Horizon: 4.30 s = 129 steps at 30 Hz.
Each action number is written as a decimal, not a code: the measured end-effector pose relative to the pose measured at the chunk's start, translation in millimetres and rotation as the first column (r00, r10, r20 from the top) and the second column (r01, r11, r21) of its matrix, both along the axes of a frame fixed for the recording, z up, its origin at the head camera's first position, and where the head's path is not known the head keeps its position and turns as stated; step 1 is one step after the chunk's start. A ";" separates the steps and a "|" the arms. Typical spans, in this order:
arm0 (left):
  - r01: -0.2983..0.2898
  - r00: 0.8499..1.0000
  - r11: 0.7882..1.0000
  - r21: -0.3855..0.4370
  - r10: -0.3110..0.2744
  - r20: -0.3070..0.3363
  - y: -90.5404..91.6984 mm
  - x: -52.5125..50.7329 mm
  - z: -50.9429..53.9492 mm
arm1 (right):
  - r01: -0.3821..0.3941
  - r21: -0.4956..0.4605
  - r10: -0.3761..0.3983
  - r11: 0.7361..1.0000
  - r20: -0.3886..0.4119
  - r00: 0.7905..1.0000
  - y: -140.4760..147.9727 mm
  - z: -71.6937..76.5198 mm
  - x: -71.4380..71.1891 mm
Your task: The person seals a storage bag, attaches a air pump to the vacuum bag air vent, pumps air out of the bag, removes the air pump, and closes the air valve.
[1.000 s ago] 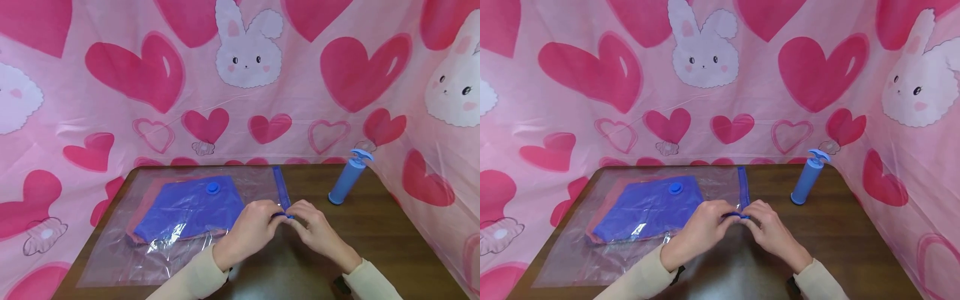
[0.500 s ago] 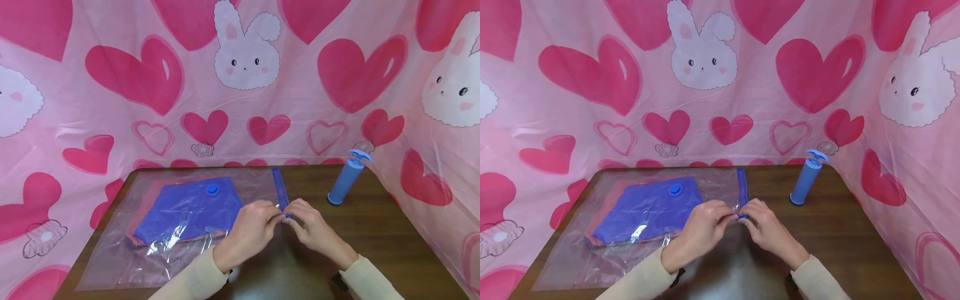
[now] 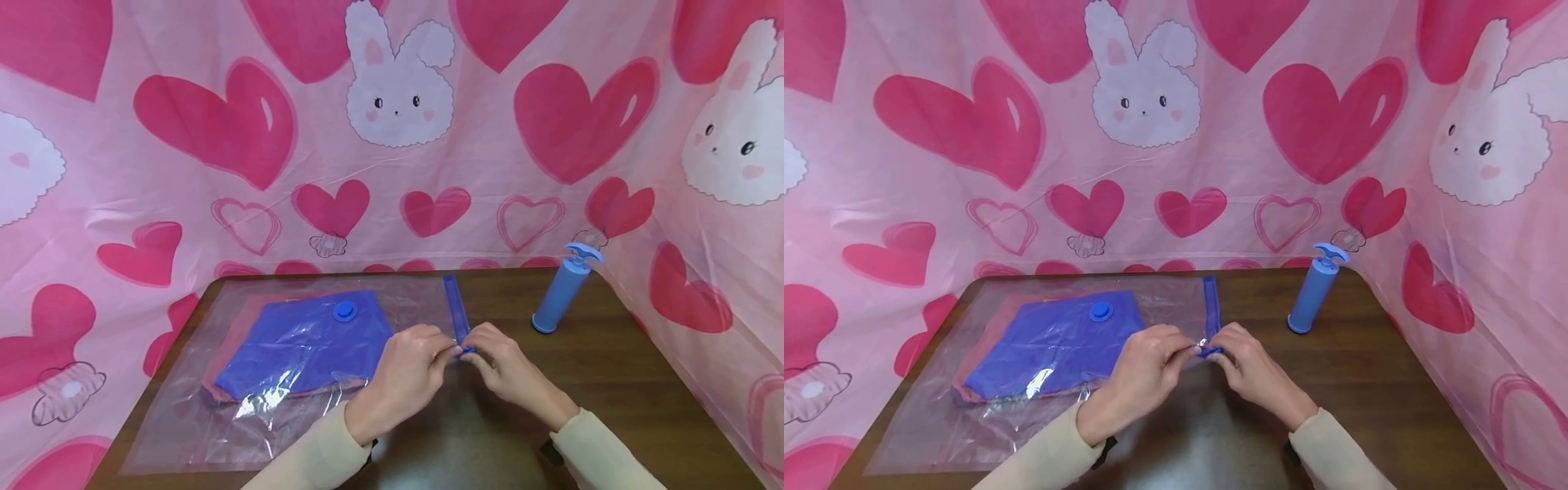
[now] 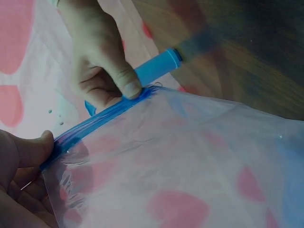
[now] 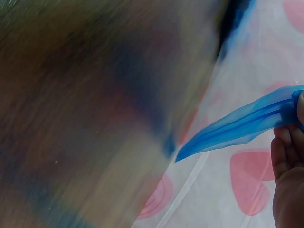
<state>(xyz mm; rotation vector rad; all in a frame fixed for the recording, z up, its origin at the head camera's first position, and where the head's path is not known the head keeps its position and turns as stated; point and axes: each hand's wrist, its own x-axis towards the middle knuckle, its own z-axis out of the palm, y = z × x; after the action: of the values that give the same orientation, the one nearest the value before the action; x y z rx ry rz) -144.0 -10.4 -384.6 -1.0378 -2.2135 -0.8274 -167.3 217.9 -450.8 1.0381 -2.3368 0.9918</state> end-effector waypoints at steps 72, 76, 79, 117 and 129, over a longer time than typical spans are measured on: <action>0.031 0.998 0.996 0.090 -0.035 0.044 -6.9 0.1 17.6 | 0.051 0.063 -0.050 0.997 -0.025 0.998 2.6 -5.3 -25.4; 0.025 0.998 0.996 0.085 -0.030 0.050 -7.4 0.3 18.6 | 0.054 0.080 -0.054 0.995 0.000 0.999 3.3 -5.1 -27.1; 0.025 0.998 0.996 0.082 -0.029 0.053 -7.3 0.6 19.6 | 0.056 0.089 -0.057 0.994 0.013 0.998 4.3 -5.7 -28.9; -0.003 0.998 0.995 0.100 -0.003 0.060 -6.9 1.6 20.5 | 0.037 0.083 -0.043 0.996 0.072 0.996 12.6 -18.0 -39.7; -0.007 0.998 0.996 0.089 0.001 0.069 -8.5 4.0 21.5 | 0.039 0.099 -0.041 0.994 0.023 0.999 12.8 -19.7 -40.8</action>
<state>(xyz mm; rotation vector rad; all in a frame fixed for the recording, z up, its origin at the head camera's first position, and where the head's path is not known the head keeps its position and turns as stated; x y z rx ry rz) -140.0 -18.9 -363.1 -0.9761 -2.2132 -0.9644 -208.2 230.7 -470.6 1.0168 -2.4390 0.8874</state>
